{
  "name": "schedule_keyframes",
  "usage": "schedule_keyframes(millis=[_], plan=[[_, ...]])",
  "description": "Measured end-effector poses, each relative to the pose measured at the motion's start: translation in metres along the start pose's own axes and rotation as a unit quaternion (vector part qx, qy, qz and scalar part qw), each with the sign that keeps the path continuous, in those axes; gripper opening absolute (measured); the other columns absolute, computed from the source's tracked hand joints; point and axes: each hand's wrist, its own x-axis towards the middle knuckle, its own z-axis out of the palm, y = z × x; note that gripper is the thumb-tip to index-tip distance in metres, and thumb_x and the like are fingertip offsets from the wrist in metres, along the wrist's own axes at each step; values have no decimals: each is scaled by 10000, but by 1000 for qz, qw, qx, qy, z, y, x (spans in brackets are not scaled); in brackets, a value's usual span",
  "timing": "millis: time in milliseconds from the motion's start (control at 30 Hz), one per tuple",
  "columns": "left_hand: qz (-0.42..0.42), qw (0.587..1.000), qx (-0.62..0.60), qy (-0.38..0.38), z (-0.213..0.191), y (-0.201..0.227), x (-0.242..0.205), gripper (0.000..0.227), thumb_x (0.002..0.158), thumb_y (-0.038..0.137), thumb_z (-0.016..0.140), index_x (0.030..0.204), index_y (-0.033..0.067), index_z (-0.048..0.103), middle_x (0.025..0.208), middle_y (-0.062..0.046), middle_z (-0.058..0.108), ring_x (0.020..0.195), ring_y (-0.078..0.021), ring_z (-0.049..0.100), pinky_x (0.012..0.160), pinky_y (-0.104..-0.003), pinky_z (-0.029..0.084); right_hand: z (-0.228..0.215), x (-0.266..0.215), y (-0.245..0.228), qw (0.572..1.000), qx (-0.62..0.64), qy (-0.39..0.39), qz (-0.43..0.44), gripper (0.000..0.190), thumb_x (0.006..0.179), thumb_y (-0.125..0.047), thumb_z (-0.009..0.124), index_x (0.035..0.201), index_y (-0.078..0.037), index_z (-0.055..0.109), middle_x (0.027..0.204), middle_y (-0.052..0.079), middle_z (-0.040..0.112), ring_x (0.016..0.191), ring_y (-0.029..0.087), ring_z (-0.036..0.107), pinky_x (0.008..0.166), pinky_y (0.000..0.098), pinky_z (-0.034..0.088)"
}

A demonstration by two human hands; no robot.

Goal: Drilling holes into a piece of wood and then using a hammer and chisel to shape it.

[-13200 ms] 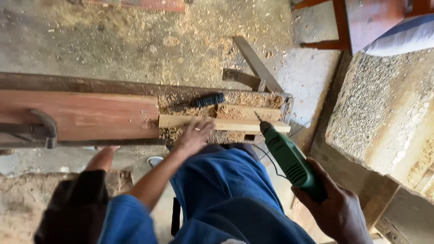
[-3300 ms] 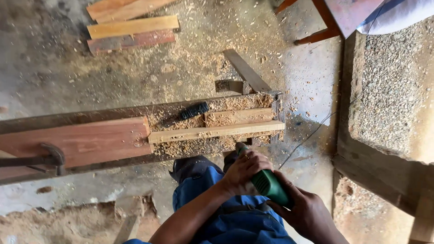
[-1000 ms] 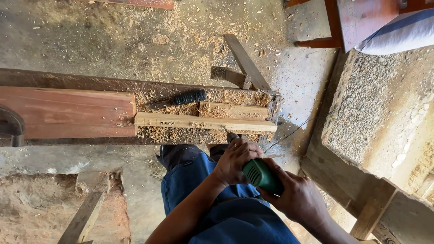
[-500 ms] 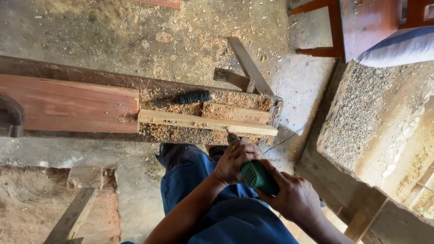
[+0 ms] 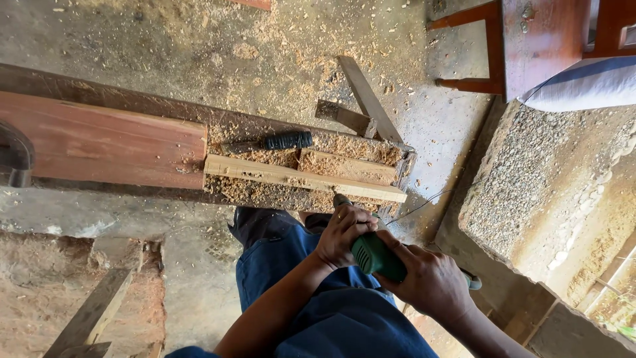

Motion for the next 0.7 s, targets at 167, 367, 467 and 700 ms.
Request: schedule_keyframes(millis=[167,367,467,700], plan=[[11,999,26,-19,2,-3,-9,495,819,260,840,1213,108,581,1236,-59,661,1181,-267,659,1049,-424,496,0,2,6,998,-44,-47,15,896,734,-564,789,1528,-295,473,876,62,760,662,270,752,610,448,614],[-13,994,24,-101,-61,-73,-2,931,563,755,831,1244,148,650,1255,-138,649,1200,-348,602,1088,-452,454,11,2,22,998,-32,-58,-23,926,747,-543,783,1555,-284,413,940,74,763,675,271,765,621,421,636],[-191,943,266,-51,-60,-182,-21,703,929,705,621,1355,155,519,1352,-132,585,1302,-323,535,1158,-508,411,8,3,19,997,3,-76,0,891,783,-559,748,1559,-285,409,1040,70,781,688,250,787,664,396,656],[-290,813,503,-29,-61,-217,-2,766,953,773,337,1447,201,461,1502,-181,462,1377,-382,412,1131,-593,218,24,-11,38,994,79,12,-69,823,762,-483,805,1452,-192,463,1047,143,764,765,302,775,655,436,638]])
